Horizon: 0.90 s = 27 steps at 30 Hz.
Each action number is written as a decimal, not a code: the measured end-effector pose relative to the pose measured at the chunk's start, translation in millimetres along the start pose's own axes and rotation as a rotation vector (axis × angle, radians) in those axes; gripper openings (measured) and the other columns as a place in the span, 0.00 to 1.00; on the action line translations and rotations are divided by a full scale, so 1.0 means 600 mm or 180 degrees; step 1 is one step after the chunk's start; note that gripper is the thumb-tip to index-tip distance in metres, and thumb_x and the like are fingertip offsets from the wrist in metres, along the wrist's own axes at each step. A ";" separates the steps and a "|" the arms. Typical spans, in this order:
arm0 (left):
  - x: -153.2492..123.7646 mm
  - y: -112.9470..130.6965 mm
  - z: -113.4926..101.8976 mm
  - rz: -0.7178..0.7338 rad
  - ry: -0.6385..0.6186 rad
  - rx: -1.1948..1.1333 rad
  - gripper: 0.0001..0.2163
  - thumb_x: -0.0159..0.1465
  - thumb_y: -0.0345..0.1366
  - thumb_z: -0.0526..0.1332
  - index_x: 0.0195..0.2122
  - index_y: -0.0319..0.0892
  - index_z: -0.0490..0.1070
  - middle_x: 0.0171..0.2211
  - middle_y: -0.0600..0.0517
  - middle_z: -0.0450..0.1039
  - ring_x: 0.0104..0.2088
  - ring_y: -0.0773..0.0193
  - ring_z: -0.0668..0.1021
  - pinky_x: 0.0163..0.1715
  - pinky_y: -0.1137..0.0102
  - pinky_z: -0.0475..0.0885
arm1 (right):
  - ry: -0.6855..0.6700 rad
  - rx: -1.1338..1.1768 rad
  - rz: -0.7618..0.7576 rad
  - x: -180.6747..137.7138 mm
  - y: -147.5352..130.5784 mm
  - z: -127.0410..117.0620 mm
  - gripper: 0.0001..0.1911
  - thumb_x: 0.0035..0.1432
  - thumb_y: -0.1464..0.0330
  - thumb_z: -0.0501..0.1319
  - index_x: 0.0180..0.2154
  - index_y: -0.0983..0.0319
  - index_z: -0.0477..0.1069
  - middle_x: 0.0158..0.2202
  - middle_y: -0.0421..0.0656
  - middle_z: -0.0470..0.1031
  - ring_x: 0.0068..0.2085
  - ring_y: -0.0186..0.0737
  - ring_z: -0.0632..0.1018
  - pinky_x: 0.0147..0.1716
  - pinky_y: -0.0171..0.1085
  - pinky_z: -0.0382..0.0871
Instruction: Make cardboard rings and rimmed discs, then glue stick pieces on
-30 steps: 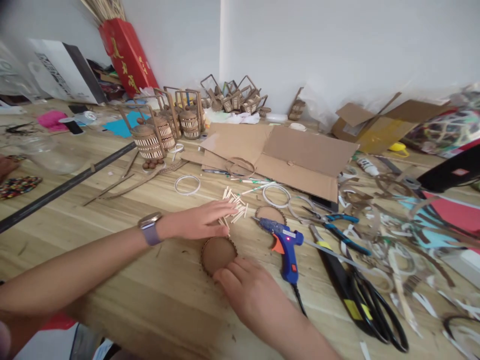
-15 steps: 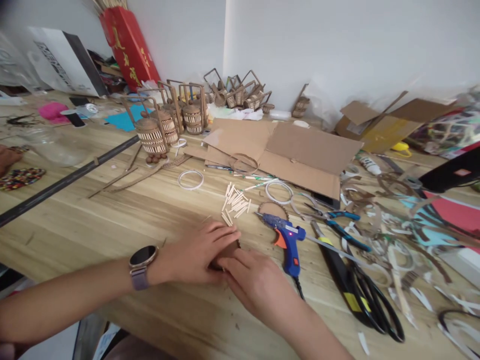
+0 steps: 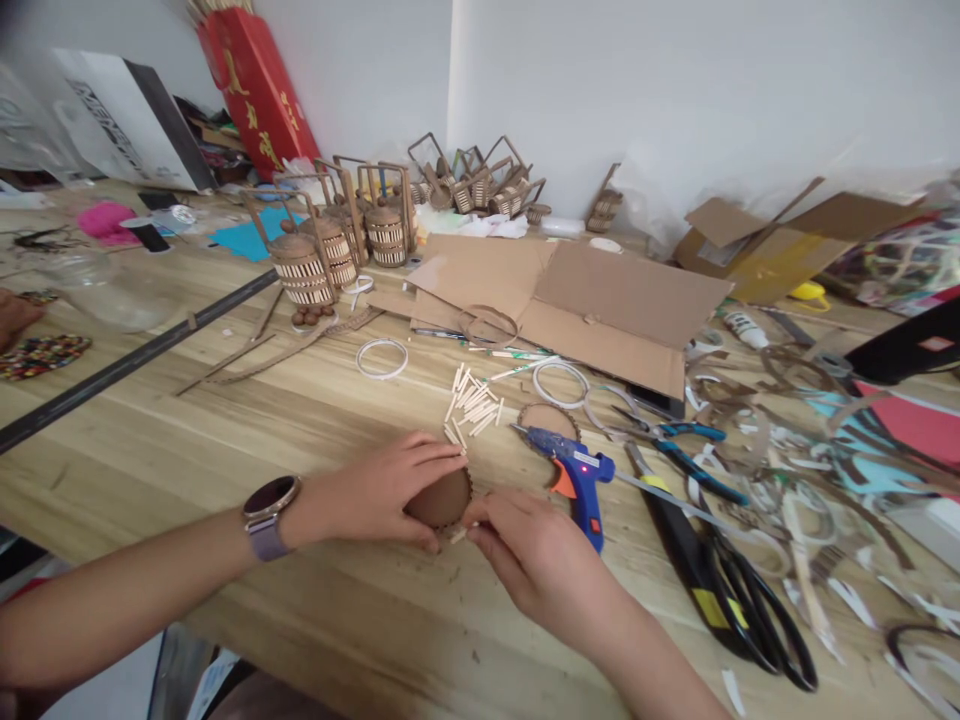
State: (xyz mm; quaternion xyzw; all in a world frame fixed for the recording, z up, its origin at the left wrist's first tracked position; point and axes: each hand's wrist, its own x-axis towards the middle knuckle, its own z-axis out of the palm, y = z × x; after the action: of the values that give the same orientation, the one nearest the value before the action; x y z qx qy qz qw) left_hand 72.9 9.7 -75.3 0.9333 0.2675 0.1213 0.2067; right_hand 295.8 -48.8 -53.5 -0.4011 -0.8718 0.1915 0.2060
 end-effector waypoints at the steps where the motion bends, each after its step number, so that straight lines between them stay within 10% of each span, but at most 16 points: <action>1: 0.000 -0.001 -0.005 -0.0027 0.0023 -0.0048 0.35 0.58 0.54 0.64 0.61 0.37 0.62 0.60 0.39 0.65 0.59 0.46 0.66 0.58 0.55 0.62 | 0.0019 0.0067 0.0075 0.001 0.001 -0.003 0.08 0.65 0.72 0.52 0.35 0.58 0.69 0.29 0.40 0.76 0.32 0.36 0.77 0.31 0.33 0.69; 9: -0.002 -0.009 -0.018 -0.0218 0.0268 -0.0489 0.35 0.55 0.58 0.65 0.58 0.42 0.66 0.58 0.42 0.68 0.59 0.49 0.68 0.59 0.57 0.62 | -0.0003 0.0340 0.0567 0.003 0.010 0.003 0.10 0.63 0.67 0.54 0.31 0.59 0.71 0.23 0.38 0.72 0.24 0.35 0.74 0.23 0.32 0.66; 15: -0.007 -0.017 -0.013 -0.0236 0.0278 -0.0514 0.34 0.56 0.54 0.67 0.59 0.40 0.65 0.59 0.43 0.68 0.59 0.50 0.68 0.60 0.58 0.62 | 0.0229 0.0066 0.0484 0.001 0.022 0.005 0.12 0.64 0.66 0.53 0.42 0.59 0.74 0.35 0.44 0.80 0.35 0.39 0.80 0.33 0.34 0.73; 21: -0.006 -0.018 -0.005 -0.0332 0.0343 -0.0163 0.30 0.57 0.43 0.66 0.59 0.39 0.64 0.60 0.42 0.65 0.60 0.49 0.65 0.61 0.56 0.61 | 0.0626 -0.1059 0.1915 -0.040 0.052 -0.052 0.22 0.61 0.50 0.51 0.24 0.56 0.70 0.16 0.40 0.72 0.17 0.43 0.74 0.17 0.37 0.62; 27: -0.002 -0.024 0.011 -0.0298 0.0377 0.0229 0.28 0.58 0.38 0.65 0.59 0.38 0.63 0.63 0.41 0.60 0.61 0.47 0.62 0.61 0.55 0.60 | 0.0429 -0.0960 0.2644 -0.078 0.098 -0.044 0.23 0.52 0.45 0.56 0.27 0.58 0.72 0.21 0.45 0.76 0.22 0.48 0.77 0.21 0.40 0.65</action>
State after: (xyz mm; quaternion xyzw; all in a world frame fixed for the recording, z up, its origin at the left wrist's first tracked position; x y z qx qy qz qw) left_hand 67.7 18.0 -87.5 0.9178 0.3268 0.1568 0.1623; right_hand 373.9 -45.0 -70.1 -0.7544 -0.6395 0.1021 0.1072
